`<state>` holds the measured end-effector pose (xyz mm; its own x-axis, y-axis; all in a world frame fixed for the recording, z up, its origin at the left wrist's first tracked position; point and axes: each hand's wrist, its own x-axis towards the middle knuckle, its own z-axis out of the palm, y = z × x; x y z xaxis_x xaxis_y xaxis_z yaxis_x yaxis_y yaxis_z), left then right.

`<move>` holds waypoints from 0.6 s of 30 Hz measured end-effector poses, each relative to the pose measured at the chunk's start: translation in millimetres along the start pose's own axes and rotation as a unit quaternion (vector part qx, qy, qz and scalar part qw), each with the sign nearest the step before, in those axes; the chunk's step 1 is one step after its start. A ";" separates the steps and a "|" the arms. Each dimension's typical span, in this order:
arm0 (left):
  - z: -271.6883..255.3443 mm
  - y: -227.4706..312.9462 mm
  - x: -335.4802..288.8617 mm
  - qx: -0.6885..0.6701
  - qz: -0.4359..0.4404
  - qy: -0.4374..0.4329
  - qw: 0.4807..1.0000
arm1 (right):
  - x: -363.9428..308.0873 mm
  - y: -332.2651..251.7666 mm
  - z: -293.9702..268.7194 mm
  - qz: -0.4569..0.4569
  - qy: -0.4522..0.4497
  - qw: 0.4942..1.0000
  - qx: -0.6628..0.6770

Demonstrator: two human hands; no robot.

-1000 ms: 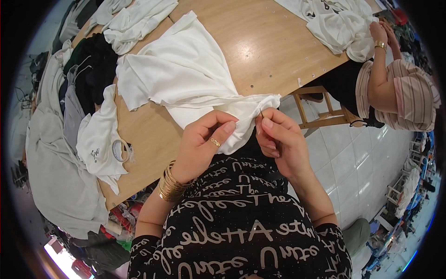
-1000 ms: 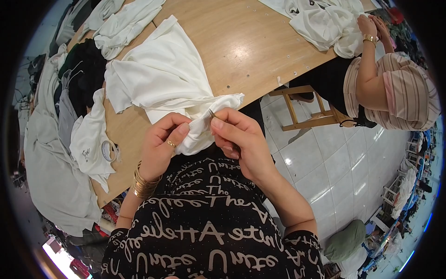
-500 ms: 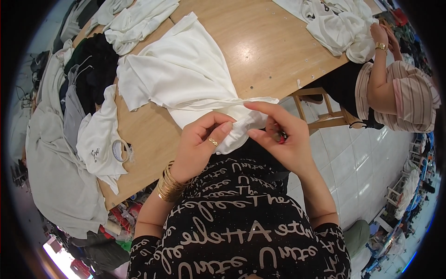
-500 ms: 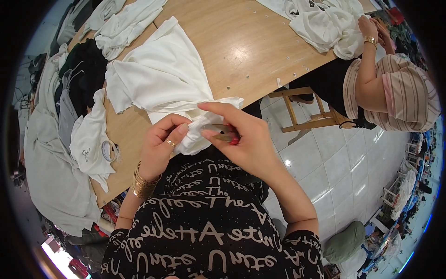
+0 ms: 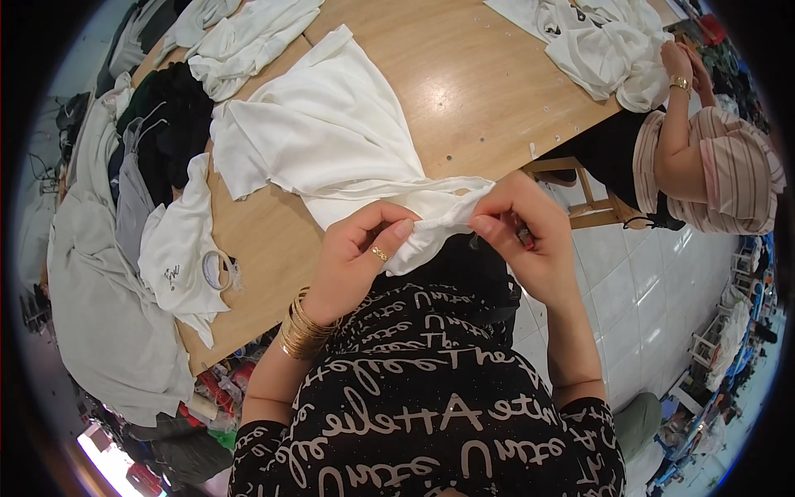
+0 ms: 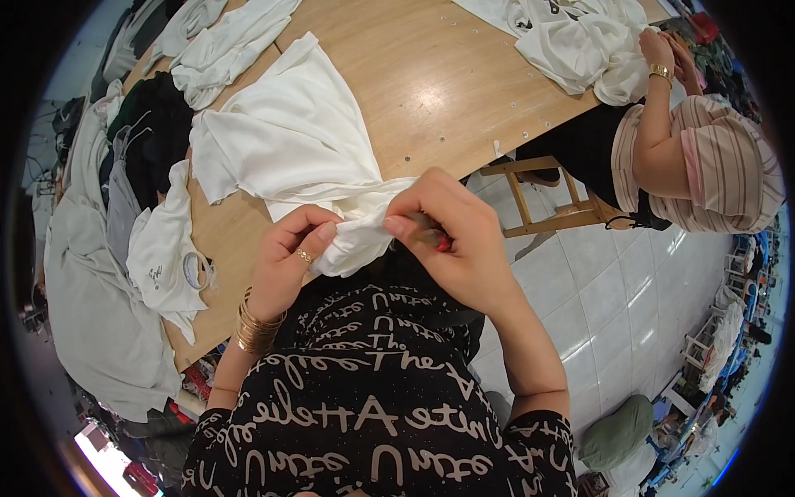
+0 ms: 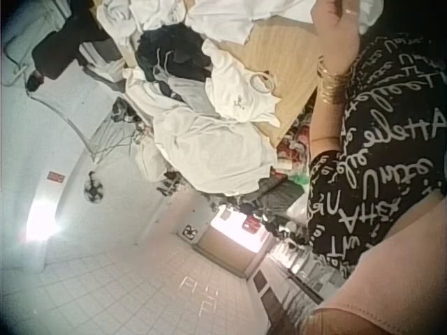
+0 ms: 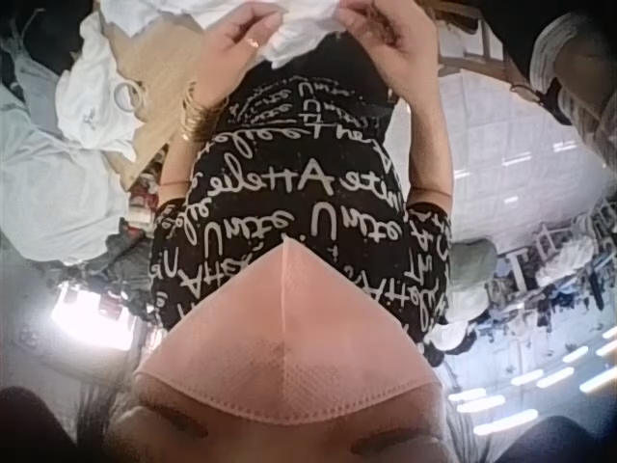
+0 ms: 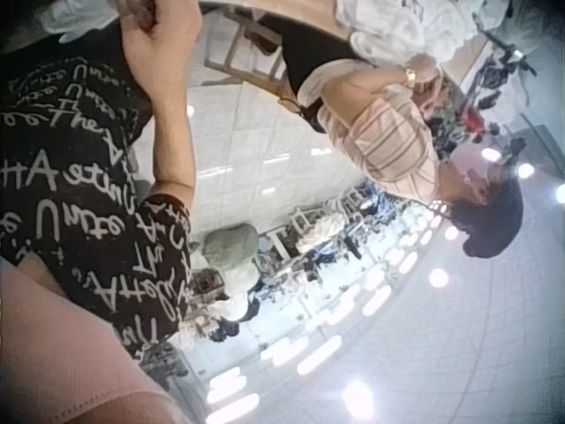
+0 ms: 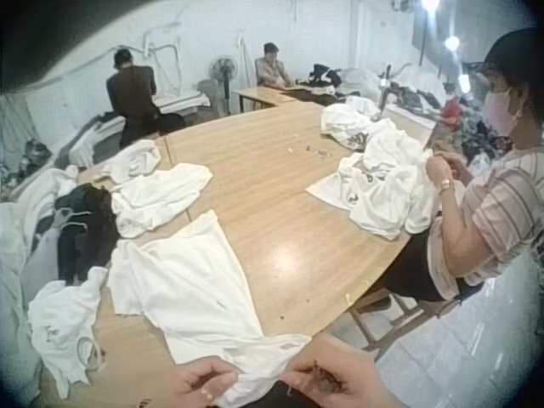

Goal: Trimming loose threads from white t-shirts using a pair of thread snips.

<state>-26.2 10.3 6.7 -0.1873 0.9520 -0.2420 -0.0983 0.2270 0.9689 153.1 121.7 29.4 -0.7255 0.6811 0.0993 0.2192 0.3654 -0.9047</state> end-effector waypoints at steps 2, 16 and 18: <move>1.6 1.3 1.1 0.009 -0.001 -0.015 1.000 | 2.2 13.7 9.9 -0.059 0.007 0.996 0.069; 1.0 5.9 6.7 0.114 0.007 -0.064 0.991 | -7.9 9.1 -16.5 0.069 -0.069 0.979 0.180; 0.3 4.5 7.1 0.129 0.005 -0.066 0.989 | -12.8 10.5 -20.5 0.092 -0.047 0.972 0.212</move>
<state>-27.8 18.2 9.4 -0.0559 0.9693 -0.2396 0.1592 0.2455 0.9562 178.1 129.9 27.1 -0.7603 0.6418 -0.1005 0.0768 -0.0648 -0.9949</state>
